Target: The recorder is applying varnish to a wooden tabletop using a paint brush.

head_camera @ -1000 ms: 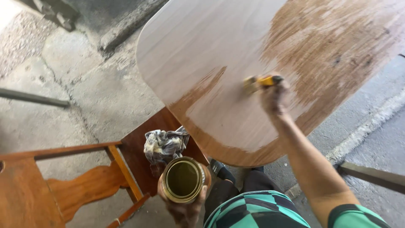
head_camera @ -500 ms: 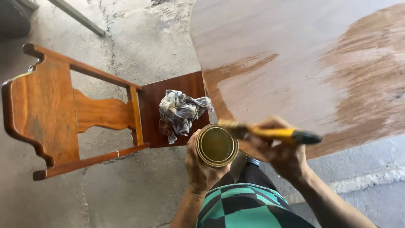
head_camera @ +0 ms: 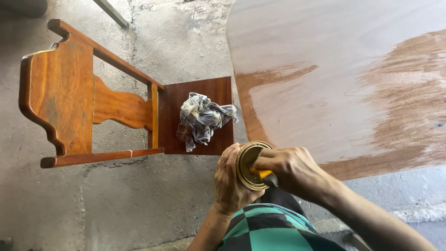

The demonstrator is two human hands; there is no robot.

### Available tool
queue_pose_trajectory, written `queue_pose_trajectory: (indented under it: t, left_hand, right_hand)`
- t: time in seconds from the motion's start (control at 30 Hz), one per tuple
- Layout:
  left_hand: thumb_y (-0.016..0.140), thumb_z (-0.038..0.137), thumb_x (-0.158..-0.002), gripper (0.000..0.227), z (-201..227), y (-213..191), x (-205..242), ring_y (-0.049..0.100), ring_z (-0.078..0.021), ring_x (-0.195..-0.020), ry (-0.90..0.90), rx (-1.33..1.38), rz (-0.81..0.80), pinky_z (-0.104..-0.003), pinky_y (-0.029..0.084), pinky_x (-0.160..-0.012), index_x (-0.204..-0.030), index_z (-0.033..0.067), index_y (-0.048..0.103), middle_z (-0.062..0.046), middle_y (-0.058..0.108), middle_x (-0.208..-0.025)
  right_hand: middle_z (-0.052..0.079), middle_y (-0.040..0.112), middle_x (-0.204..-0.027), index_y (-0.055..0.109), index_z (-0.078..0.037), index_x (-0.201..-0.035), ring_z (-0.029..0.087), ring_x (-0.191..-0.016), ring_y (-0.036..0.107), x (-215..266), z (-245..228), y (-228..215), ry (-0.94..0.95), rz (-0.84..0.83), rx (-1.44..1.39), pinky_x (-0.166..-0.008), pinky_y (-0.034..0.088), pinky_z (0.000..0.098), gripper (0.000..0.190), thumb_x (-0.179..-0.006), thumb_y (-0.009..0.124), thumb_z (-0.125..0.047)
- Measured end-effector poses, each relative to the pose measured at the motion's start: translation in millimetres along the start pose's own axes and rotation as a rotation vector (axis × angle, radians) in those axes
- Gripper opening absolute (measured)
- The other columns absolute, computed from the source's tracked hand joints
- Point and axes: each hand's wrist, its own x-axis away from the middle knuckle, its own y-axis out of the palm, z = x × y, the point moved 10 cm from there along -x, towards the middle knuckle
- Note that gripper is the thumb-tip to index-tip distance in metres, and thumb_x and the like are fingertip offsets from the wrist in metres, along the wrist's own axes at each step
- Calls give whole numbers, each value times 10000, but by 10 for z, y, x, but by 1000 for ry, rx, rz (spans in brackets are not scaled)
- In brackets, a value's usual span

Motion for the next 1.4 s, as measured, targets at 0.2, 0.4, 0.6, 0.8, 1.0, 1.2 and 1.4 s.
queue_pose_trajectory:
  t: [0.2,0.4,0.6,0.8,1.0,1.2,1.4]
  left_hand:
    - [890,525,-723,1033,11,-34,-78,555,-409,-1346,42,-39,-14,-508,435,-1197,-1438,-27,389,-222,546,-1395]
    - [890,529,-745,1023,6,24,-110,531,-399,-1369,98,-111,-13,-527,404,-1206,-1443,-16,378,-229,528,-1419]
    - [912,482,-720,1041,-122,37,-181,508,-405,-1377,99,-151,-30,-532,388,-1200,-1448,-13,357,-246,516,-1416]
    - [888,417,-742,999,-310,-110,-333,530,-420,-1368,25,-87,-2,-520,432,-1199,-1459,-9,339,-228,539,-1399]
    - [879,458,-756,1084,-558,-417,-364,589,-412,-1283,3,14,63,-512,537,-1097,-1485,-21,236,-297,511,-1393]
    - [855,468,-764,1071,-1141,-657,-238,729,-361,-1111,-171,52,68,-435,641,-932,-1486,-6,222,-276,598,-1313]
    - [809,492,-729,1124,-1744,-962,-16,724,-386,-1050,-336,-34,69,-426,634,-816,-1471,-65,174,-325,565,-1282]
  right_hand:
    - [5,707,-864,684,-152,-833,233,-816,716,172,-489,-405,-418,142,117,-600,609,333,189,-723,718,-3]
    - [62,672,-707,666,-73,-822,233,-577,674,160,-15,-317,40,294,-20,-486,560,379,192,-851,822,-181]
    - [56,738,-667,696,-40,-852,120,-571,738,407,427,-453,382,581,-307,-490,607,276,157,-826,776,-173]
    - [150,758,-708,735,6,-894,189,-563,710,572,1365,-135,638,637,-729,-506,614,284,160,-812,796,-117]
    - [184,756,-920,705,63,-1057,178,-705,747,216,2191,-10,673,945,-1114,-613,649,283,277,-860,778,-118]
    - [161,756,-920,716,85,-1037,178,-696,734,-504,2793,331,658,1016,-1141,-610,647,292,250,-853,806,-58]
    - [90,742,-894,747,-19,-1015,126,-642,655,-265,3210,-108,697,1059,-996,-518,566,251,225,-855,828,-155]
